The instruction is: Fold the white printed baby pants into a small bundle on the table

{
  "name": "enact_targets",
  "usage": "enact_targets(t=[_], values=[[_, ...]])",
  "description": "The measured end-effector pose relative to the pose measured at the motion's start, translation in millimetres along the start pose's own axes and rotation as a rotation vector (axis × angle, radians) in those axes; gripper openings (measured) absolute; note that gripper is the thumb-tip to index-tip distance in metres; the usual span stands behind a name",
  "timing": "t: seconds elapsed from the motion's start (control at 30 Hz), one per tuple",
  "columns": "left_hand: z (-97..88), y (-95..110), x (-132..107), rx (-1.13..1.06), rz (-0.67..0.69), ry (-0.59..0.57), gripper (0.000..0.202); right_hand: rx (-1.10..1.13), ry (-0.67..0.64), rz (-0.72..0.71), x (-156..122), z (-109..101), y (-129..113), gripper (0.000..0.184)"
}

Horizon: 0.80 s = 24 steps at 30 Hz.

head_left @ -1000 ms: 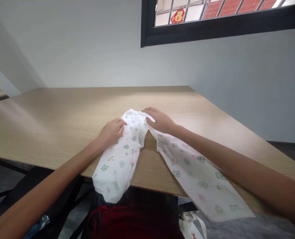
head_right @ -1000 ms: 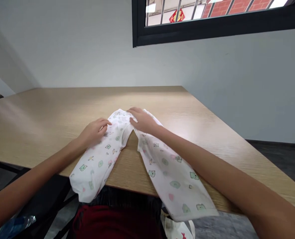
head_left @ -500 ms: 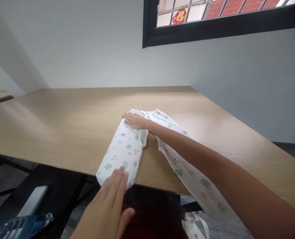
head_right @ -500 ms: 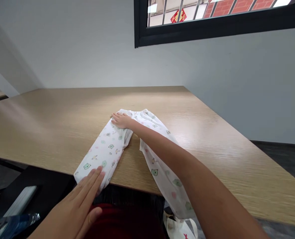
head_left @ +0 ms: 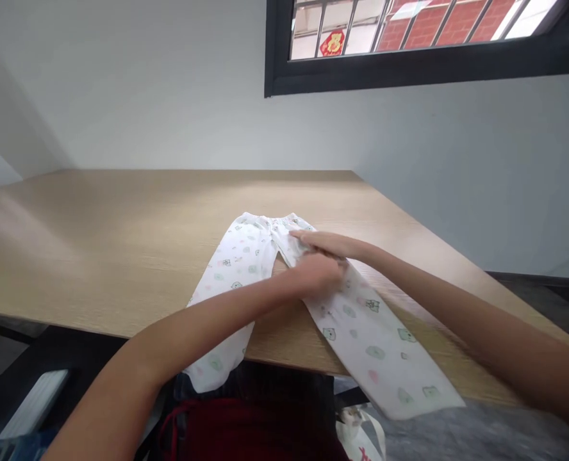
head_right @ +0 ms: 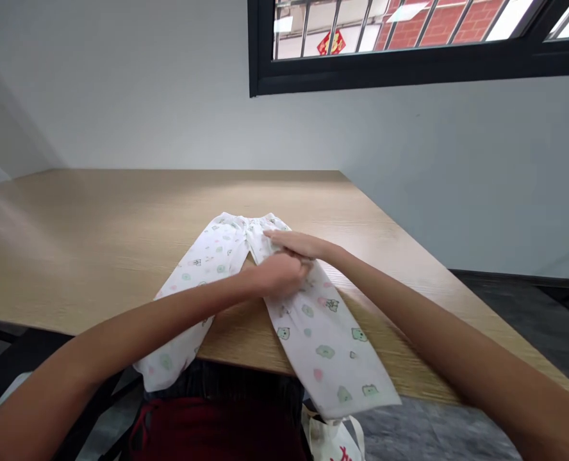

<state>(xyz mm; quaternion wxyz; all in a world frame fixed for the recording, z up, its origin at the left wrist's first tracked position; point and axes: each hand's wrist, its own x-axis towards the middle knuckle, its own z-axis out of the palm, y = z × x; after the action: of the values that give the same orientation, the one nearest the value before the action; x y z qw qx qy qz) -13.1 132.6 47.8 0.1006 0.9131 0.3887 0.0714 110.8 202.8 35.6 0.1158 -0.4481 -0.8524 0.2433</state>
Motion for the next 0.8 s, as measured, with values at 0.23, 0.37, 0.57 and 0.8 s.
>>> enact_targets(t=[0.23,0.37,0.57,0.8], values=[[57.9,70,-104,-0.034,0.176,0.098,0.06,-0.377,0.119,0.226,42,18,34,0.06],[86.0,100,-102,0.013,0.078,0.288,0.064,-0.35,0.225,0.279,55,14,37,0.057],[103.8,133,-64,0.457,-0.144,0.637,0.031,-0.404,0.455,0.29,47,17,25,0.045],[69.1,122,-78,0.345,-0.159,0.644,0.008,-0.241,0.505,0.491,47,13,19,0.017]])
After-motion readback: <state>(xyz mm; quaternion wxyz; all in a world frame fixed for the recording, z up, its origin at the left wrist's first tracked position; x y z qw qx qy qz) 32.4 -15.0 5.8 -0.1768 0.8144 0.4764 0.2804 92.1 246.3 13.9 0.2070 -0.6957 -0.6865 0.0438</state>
